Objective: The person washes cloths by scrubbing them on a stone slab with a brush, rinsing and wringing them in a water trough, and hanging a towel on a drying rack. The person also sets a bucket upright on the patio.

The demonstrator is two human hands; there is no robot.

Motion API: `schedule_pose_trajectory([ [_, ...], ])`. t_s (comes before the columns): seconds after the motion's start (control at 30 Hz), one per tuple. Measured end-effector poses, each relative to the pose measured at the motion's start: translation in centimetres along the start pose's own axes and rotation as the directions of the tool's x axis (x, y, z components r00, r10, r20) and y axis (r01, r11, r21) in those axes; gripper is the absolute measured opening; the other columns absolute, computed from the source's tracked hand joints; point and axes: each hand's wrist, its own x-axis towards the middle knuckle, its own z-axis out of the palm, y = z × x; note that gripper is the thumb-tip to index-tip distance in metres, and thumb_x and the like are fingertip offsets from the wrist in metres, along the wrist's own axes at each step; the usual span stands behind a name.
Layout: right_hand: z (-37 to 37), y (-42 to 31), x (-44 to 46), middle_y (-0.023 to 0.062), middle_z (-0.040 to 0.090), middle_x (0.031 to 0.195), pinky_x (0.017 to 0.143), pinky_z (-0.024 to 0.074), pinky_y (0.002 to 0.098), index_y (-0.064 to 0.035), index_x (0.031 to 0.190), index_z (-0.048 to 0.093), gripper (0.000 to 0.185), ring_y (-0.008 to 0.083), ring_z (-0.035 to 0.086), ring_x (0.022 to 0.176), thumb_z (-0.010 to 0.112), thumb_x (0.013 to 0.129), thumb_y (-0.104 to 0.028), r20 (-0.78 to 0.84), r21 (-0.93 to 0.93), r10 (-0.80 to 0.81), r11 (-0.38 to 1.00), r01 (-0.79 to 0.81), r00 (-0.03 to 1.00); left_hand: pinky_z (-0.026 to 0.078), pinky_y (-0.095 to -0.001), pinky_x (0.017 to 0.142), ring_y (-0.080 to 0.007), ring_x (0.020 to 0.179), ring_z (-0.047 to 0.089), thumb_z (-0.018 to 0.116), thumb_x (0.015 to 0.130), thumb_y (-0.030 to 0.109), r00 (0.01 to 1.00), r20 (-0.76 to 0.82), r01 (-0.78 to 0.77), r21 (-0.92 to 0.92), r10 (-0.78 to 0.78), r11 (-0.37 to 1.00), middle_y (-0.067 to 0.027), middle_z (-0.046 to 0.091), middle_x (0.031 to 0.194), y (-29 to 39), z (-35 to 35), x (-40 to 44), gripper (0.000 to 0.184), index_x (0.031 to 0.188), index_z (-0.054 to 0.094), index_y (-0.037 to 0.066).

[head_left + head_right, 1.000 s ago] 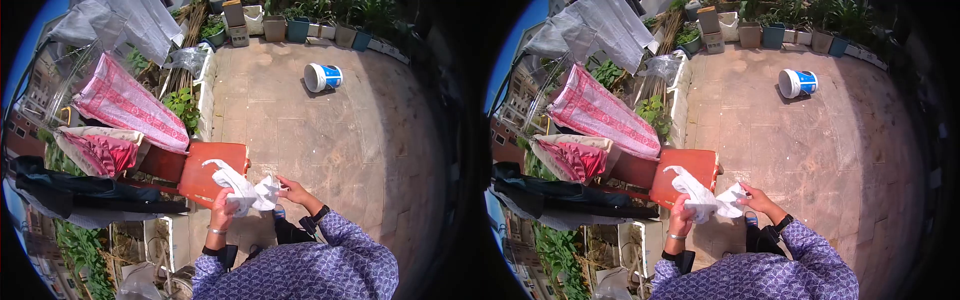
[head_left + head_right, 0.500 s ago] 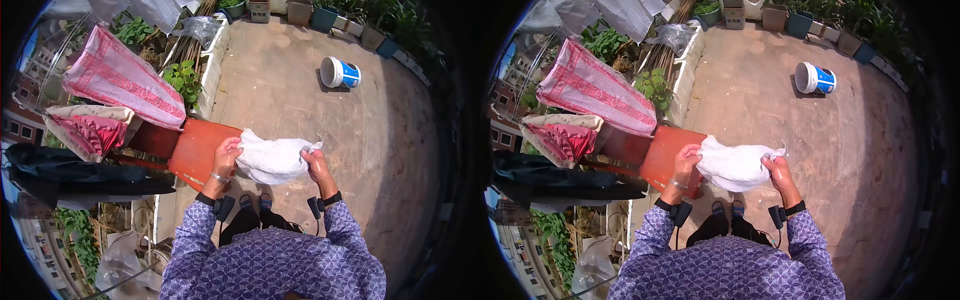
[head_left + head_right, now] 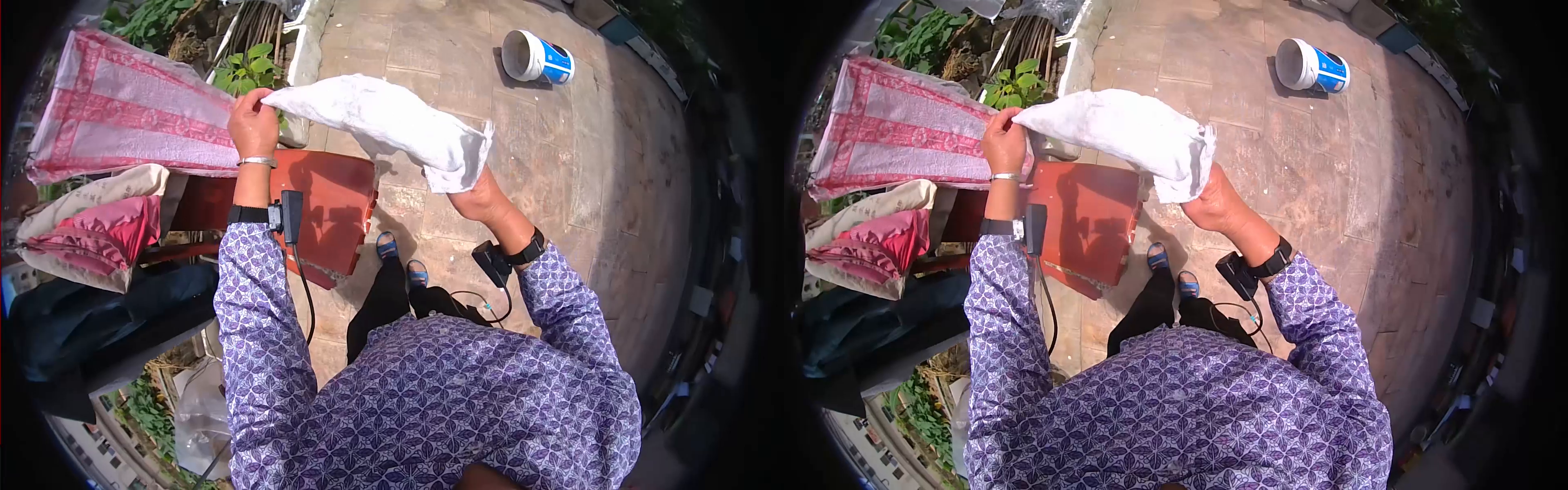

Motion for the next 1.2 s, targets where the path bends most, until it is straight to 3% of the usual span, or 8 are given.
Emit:
schedule_pose_trajectory([
  [0.1, 6.0, 5.7, -2.2, 0.0130, 0.059, 0.110, 0.093, 0.0378, 0.0423, -0.0108, 0.113, 0.059, 0.032, 0.0322, 0.051, 0.108, 0.057, 0.082, -0.008, 0.297, -0.117, 0.012, 0.993, 0.024, 0.955, 0.047, -0.0251, 0.068, -0.0104, 0.072, 0.058, 0.060, 0.078, 0.001, 0.868, 0.138, 0.496, -0.261, -0.477, 0.828, -0.0037, 0.066, 0.082, -9.6, -1.2, -4.9, 0.014, 0.088, 0.068, 0.006],
  [0.2, 11.1, 8.3, -3.9, 0.0156, 0.061, 0.102, 0.084, 0.0412, 0.0469, -0.0116, 0.102, 0.062, 0.026, 0.0368, 0.054, 0.099, 0.051, 0.079, -0.005, 0.445, -0.176, 0.052, 0.984, 0.030, 0.894, 0.047, -0.0219, 0.068, -0.0089, 0.076, 0.058, 0.057, 0.084, -0.003, 0.838, 0.175, 0.542, -0.379, -0.516, 0.751, -0.0031, 0.064, 0.087, -14.2, -3.5, -11.2, 0.014, 0.096, 0.062, 0.000],
  [0.43, 16.7, 12.2, -4.4, 0.0202, 0.063, 0.081, 0.068, 0.0490, 0.0445, -0.0062, 0.078, 0.067, 0.014, 0.0382, 0.062, 0.077, 0.058, 0.071, -0.015, 0.735, -0.369, 0.372, 0.921, -0.126, 0.567, 0.049, -0.0368, 0.076, -0.0289, 0.083, 0.065, 0.053, 0.072, 0.011, 0.501, 0.048, 0.835, 0.235, -0.864, 0.498, -0.0184, 0.067, 0.087, -20.8, -8.2, -24.8, 0.024, 0.089, 0.068, 0.010],
  [0.7, 13.6, 15.9, -3.2, 0.0193, 0.064, 0.077, 0.071, 0.0498, 0.0441, -0.0069, 0.074, 0.067, 0.013, 0.0375, 0.062, 0.079, 0.058, 0.070, -0.015, 0.571, -0.192, 0.057, 0.979, 0.066, 0.819, 0.050, -0.0344, 0.076, -0.0299, 0.081, 0.065, 0.063, 0.074, 0.019, 0.797, 0.108, 0.460, 0.529, -0.594, 0.713, -0.0124, 0.067, 0.081, -13.3, -8.7, -23.7, 0.014, 0.086, 0.068, 0.013],
  [0.8, 10.1, 20.1, -2.3, 0.0204, 0.064, 0.076, 0.071, 0.0506, 0.0440, -0.0033, 0.074, 0.066, 0.019, 0.0402, 0.061, 0.076, 0.060, 0.074, -0.021, 0.336, -0.441, 0.188, 0.897, -0.022, 0.923, 0.050, -0.0309, 0.071, -0.0218, 0.076, 0.065, 0.064, 0.078, 0.018, 0.647, 0.243, 0.670, 0.270, -0.723, 0.691, -0.0093, 0.066, 0.079, -5.7, -5.5, -17.6, 0.016, 0.092, 0.066, 0.010],
  [0.9, 3.1, 17.4, 1.7, 0.0109, 0.064, 0.071, 0.044, 0.0491, 0.0312, 0.0053, 0.081, 0.063, 0.021, 0.0189, 0.060, 0.047, 0.060, 0.088, -0.014, 0.366, 0.054, 0.794, 0.503, -0.863, 0.486, 0.050, -0.0290, 0.067, -0.0150, 0.075, 0.063, 0.063, 0.082, 0.014, 0.751, 0.336, 0.570, 0.106, -0.568, 0.815, -0.0068, 0.067, 0.081, -6.3, -0.2, -14.8, 0.017, 0.097, 0.064, 0.007],
  [1.03, -6.3, 15.1, 7.3, 0.0096, 0.063, 0.072, 0.049, 0.0508, 0.0302, 0.0046, 0.088, 0.061, 0.016, 0.0211, 0.063, 0.053, 0.058, 0.088, -0.011, 0.205, 0.565, 0.657, 0.526, -0.636, 0.726, 0.049, -0.0262, 0.069, -0.0114, 0.078, 0.062, 0.061, 0.084, 0.013, 0.893, 0.277, 0.380, -0.043, -0.354, 0.924, -0.0056, 0.067, 0.083, 0.5, 4.1, -7.3, 0.018, 0.101, 0.064, 0.006],
  [1.2, -13.3, 16.7, 11.4, 0.0080, 0.063, 0.075, 0.053, 0.0523, 0.0304, 0.0038, 0.091, 0.060, 0.012, 0.0209, 0.064, 0.056, 0.054, 0.088, -0.006, 0.066, 0.523, 0.357, 0.783, -0.337, 0.932, 0.048, -0.0276, 0.068, -0.0115, 0.074, 0.060, 0.060, 0.084, 0.013, 0.877, 0.319, 0.477, -0.479, -0.360, 0.737, -0.0089, 0.065, 0.079, 7.4, 7.9, -3.7, 0.022, 0.105, 0.063, 0.007],
])
